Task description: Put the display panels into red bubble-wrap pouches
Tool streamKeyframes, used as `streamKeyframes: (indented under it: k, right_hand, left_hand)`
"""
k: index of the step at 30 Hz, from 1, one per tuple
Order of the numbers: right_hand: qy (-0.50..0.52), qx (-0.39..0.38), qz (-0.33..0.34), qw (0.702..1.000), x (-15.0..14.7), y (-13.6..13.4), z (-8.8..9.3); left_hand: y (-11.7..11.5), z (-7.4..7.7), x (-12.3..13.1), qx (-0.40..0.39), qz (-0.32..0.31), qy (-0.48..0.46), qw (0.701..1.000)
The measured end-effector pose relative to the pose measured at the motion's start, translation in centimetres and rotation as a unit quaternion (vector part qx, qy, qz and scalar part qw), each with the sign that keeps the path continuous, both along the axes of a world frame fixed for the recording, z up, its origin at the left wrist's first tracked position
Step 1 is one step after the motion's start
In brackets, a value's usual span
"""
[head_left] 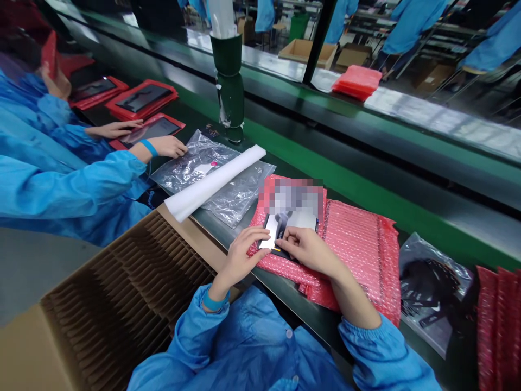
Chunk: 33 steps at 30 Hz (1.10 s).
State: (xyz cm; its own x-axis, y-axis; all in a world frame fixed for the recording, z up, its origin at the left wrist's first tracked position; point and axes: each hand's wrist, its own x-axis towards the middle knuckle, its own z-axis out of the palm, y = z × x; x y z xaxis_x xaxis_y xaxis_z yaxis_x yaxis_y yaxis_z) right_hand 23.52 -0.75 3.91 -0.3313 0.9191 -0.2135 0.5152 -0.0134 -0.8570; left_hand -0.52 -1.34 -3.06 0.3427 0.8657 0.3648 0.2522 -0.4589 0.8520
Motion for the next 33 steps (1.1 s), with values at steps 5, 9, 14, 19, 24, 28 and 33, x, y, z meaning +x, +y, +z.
streamKeyframes:
  k: [5,9,14,19,24,28,33]
  right_hand:
    - [-0.023,0.017,0.001,1.000,-0.3,-0.2,0.2]
    - [-0.081,0.055,0.008,0.995,-0.3,-0.1,-0.2]
    - [-0.174,0.073,0.004,0.982,-0.4,-0.1,-0.5]
    - [-0.198,0.083,-0.006,0.977,-0.2,-0.2,-0.5]
    - [-0.193,0.110,-0.038,0.974,0.1,-0.6,-1.3]
    - [-0.164,0.178,-0.043,0.969,0.1,-2.1,-1.7]
    - [-0.117,0.338,0.024,0.934,0.1,-4.9,-2.0]
  left_hand:
    - [-0.1,0.1,0.0,-0.003,0.000,0.003,1.000]
    - [0.0,0.1,0.0,-0.002,0.000,0.004,1.000]
    - [0.0,0.2,0.0,0.008,-0.004,0.014,1.000]
    - [-0.3,1.2,0.6,0.070,0.001,0.083,0.994]
    - [0.0,2.1,1.4,0.023,-0.084,0.111,0.990]
    - [0.5,2.2,1.3,-0.002,-0.089,0.089,0.992]
    - [0.7,2.3,0.9,-0.012,-0.104,0.076,0.992]
